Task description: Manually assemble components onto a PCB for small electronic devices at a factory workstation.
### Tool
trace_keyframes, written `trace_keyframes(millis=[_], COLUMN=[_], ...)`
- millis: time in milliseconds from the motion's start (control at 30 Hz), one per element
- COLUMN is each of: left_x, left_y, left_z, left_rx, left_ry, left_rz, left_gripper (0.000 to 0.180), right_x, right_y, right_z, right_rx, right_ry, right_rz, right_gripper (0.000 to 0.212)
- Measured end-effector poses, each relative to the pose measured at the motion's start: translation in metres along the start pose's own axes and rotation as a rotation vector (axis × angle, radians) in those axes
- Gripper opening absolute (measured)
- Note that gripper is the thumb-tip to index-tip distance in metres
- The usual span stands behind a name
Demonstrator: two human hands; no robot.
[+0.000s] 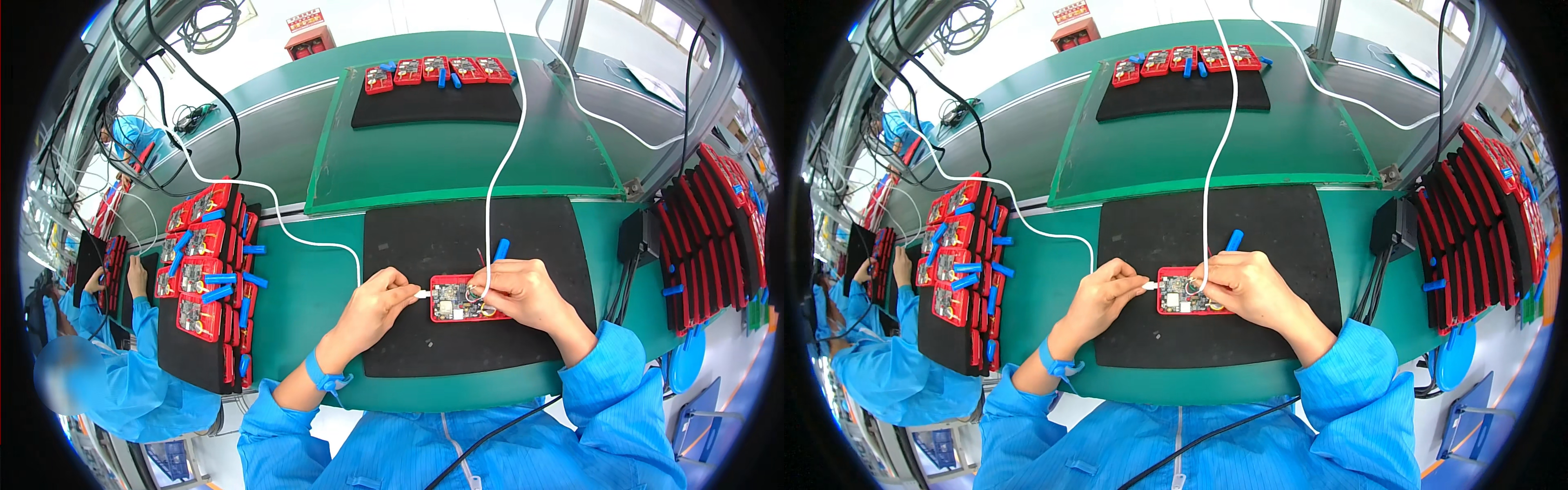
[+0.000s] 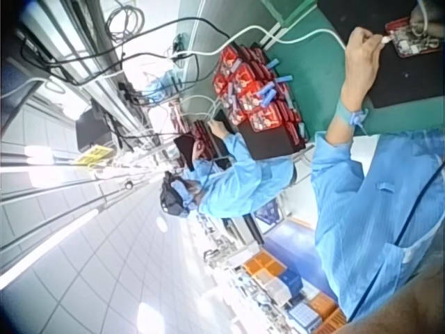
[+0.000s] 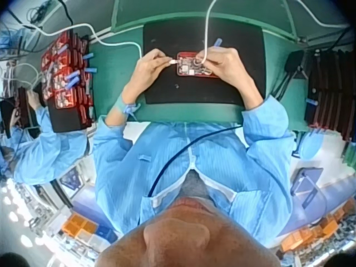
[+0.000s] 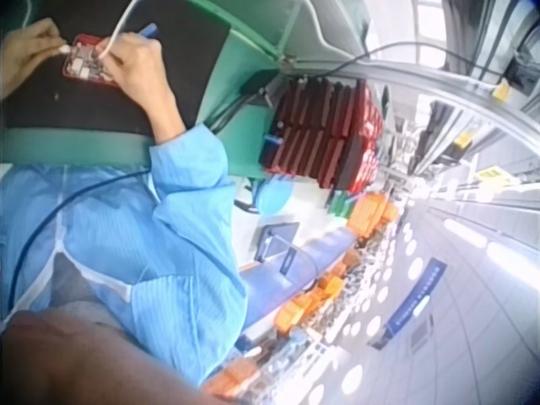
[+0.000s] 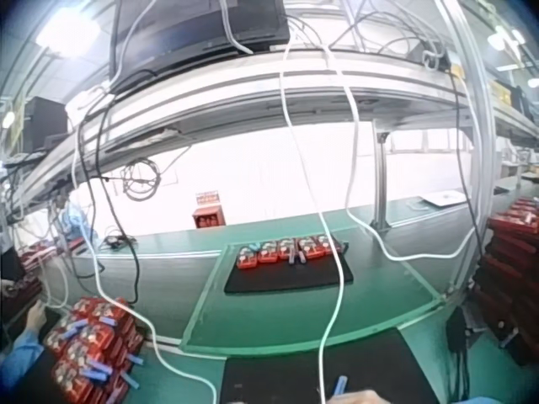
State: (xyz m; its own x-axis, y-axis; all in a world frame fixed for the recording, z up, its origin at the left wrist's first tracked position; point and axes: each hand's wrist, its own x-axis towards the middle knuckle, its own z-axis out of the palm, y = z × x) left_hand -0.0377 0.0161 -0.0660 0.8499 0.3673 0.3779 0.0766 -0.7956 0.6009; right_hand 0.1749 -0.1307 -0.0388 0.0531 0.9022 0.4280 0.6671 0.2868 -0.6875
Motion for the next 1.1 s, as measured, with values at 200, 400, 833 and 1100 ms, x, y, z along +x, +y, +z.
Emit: trace_keyframes(millis=[200,400,833,1100], left_x=[0.001,0.004,0.013,0.017], left_y=[-0.001,-0.003,0.001,0.001], left_z=[0.0,-0.001,-0.004,-0.006], left_rx=[-0.069,-0.081,0.028,0.037], left_ry=[0.023,-0.009,-0.14,-0.153], left_rz=[-0.007,0.006,0.097,0.136], left_gripper=[0.019,0.02,0.018,0.016], right_x=[0.0,-0.001,-0.002,-0.003], right_y=[0.001,0.0,0.001,0.002], right_z=[0.001,0.0,0.0,0.001], right_rx=[0.0,-0.005,-0.005,-0.004], right_ry=[0.008,0.003,0.007,0.014], right_rz=[-0.014,-0.011,-0.013,-0.022], right_gripper=[0.01,0.01,0.012,0.011])
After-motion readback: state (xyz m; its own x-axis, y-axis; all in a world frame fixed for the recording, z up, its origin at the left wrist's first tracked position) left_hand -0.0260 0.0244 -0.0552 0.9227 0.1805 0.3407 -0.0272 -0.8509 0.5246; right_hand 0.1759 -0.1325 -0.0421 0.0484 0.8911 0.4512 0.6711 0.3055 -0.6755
